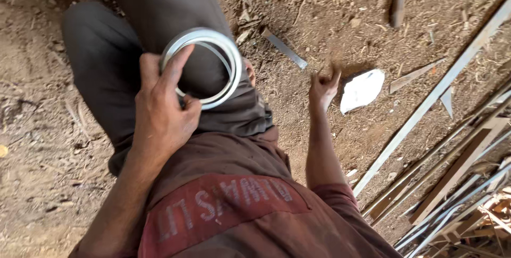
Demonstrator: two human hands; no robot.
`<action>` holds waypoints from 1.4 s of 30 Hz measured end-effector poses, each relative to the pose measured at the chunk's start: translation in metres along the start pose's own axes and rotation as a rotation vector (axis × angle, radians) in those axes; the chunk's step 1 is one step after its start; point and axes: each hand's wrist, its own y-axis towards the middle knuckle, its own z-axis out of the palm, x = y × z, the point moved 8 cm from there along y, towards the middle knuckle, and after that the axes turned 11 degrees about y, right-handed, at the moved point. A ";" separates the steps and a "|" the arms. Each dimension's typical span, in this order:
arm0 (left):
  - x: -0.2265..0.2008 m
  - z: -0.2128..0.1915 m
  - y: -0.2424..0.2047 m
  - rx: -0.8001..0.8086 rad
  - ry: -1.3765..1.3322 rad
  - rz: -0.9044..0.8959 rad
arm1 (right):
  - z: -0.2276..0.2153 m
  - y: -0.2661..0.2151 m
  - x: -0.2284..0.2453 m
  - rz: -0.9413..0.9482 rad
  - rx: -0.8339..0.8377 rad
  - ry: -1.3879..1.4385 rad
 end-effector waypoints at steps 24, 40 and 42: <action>-0.035 0.003 0.039 -0.195 0.129 0.189 | 0.027 -0.158 0.327 -0.980 0.450 0.196; -0.038 0.004 0.033 -0.233 0.140 0.169 | 0.024 -0.154 0.318 -0.929 0.348 0.313; -0.040 0.004 0.032 -0.218 0.142 0.173 | 0.022 -0.156 0.318 -0.951 0.339 0.268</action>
